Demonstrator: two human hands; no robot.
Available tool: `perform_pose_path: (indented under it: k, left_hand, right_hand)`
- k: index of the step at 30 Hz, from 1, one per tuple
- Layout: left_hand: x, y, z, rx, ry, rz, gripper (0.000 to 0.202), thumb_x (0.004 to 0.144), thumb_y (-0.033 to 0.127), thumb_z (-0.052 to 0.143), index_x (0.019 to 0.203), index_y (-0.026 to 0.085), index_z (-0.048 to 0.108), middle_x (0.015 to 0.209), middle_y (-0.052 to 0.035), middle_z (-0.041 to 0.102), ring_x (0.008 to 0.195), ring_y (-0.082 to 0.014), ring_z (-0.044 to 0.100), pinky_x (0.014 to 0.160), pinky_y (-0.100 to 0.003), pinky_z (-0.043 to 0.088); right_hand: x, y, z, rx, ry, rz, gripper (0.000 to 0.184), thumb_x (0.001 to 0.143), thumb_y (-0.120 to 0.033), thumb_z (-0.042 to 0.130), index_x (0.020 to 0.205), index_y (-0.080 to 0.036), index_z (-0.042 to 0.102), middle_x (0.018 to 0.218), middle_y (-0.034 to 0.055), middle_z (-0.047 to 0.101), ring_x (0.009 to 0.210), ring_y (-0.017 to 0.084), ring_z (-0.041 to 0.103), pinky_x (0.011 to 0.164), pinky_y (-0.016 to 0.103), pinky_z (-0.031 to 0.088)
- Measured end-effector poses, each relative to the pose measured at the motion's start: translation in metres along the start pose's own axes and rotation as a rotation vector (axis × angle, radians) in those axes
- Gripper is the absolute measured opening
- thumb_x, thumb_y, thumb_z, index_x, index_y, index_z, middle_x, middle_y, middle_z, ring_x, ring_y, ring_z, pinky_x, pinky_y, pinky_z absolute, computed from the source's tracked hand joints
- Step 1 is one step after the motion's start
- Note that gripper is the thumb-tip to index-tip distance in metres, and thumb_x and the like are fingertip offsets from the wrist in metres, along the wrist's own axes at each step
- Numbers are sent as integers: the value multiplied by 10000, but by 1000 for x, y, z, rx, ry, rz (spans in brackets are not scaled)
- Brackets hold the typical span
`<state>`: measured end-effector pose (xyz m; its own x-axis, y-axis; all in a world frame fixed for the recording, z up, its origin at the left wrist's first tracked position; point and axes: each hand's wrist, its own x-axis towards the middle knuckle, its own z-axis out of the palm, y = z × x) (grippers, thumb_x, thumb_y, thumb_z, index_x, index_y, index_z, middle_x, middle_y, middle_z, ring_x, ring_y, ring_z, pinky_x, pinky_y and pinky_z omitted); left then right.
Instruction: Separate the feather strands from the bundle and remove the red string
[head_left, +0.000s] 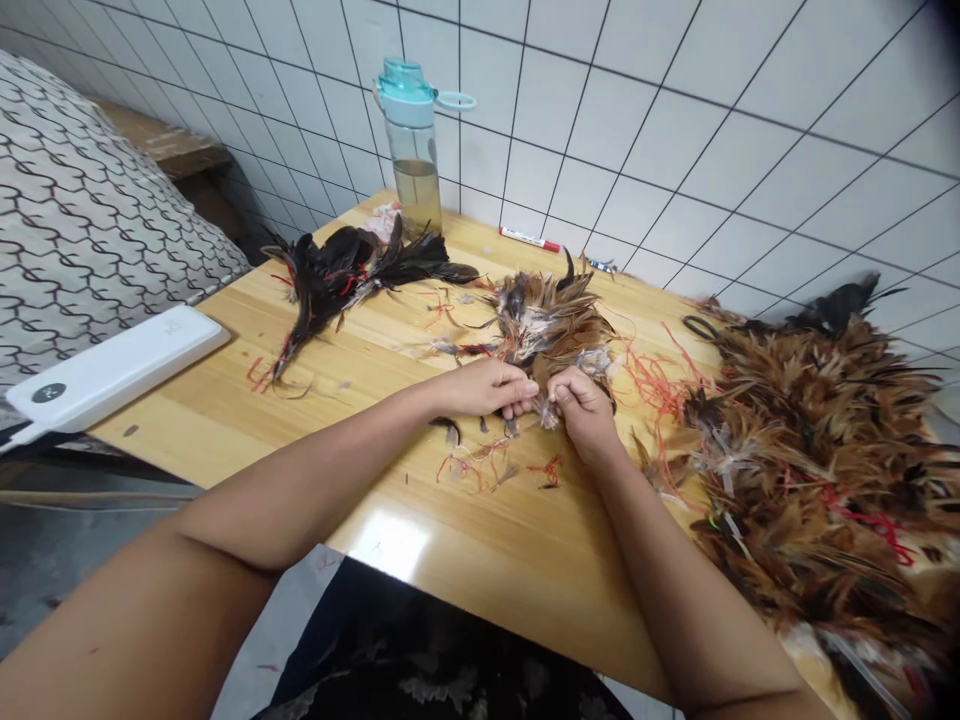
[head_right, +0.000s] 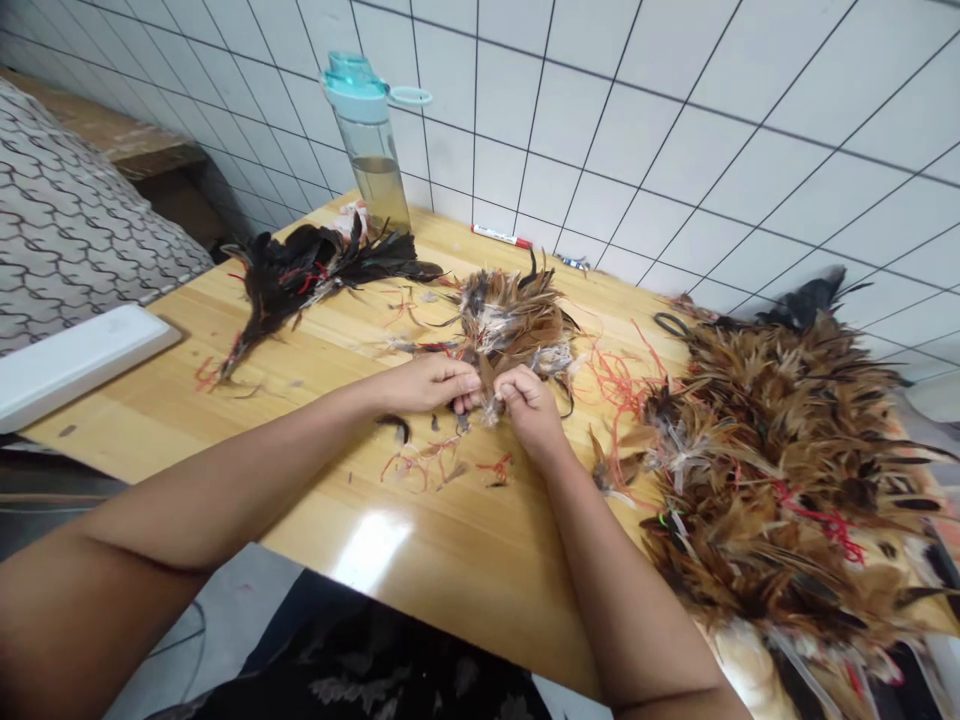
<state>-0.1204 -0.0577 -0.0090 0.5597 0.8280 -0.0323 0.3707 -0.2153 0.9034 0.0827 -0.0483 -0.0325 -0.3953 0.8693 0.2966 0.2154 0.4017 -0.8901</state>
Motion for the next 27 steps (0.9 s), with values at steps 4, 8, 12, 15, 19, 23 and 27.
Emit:
perform_pose_path:
  k: [4,8,12,15,19,23,27]
  left_hand:
    - [-1,8,8,-97,-52,-70,352,830,472,579,796,125,631,685,-27,656,619,-103,611,559,-179,432]
    - [-1,13,17,-310,-44,-105,345,713,452,718,765,123,628,636,1,624,576,-88,566,553,-190,426]
    - [-1,10,24,-653,-92,-98,344,633,385,799,755,102,647,630,-1,612,588,-74,541,574,-192,404]
    - [-1,9,27,-855,-88,-123,360,551,307,857,760,95,654,663,-10,628,612,-81,564,561,-191,388]
    - [-1,12,28,-949,-79,-97,375,511,262,877,770,94,664,683,-15,639,620,-84,568,583,-203,413]
    - [1,12,27,-980,101,-5,390,533,283,869,818,104,672,784,-44,680,757,-125,619,745,-251,486]
    - [7,6,25,-988,297,27,421,516,281,875,834,113,655,785,-30,683,747,-119,624,771,-259,494]
  right_hand:
    - [-1,-11,3,-201,72,-162,277,907,-329,458,666,-216,534,674,14,513,683,166,486,670,312,400]
    - [-8,-25,11,-320,75,-245,281,930,-282,427,675,-224,528,691,30,551,703,177,510,666,325,405]
    - [-14,-35,18,-360,128,-316,230,929,-232,425,738,-235,553,713,33,583,702,183,526,669,336,416]
    - [-17,-39,20,-405,178,-368,178,919,-198,433,828,-246,578,765,40,603,732,191,541,680,342,425]
    - [-19,-39,20,-457,287,-360,124,899,-205,466,945,-241,575,854,55,595,822,205,545,738,358,439]
    - [-15,-32,14,-318,366,-169,142,873,-283,527,988,-207,559,910,55,555,803,184,535,735,337,456]
    - [-11,-21,13,-233,195,-12,177,830,-354,580,908,-195,594,814,34,574,727,171,541,677,308,456]
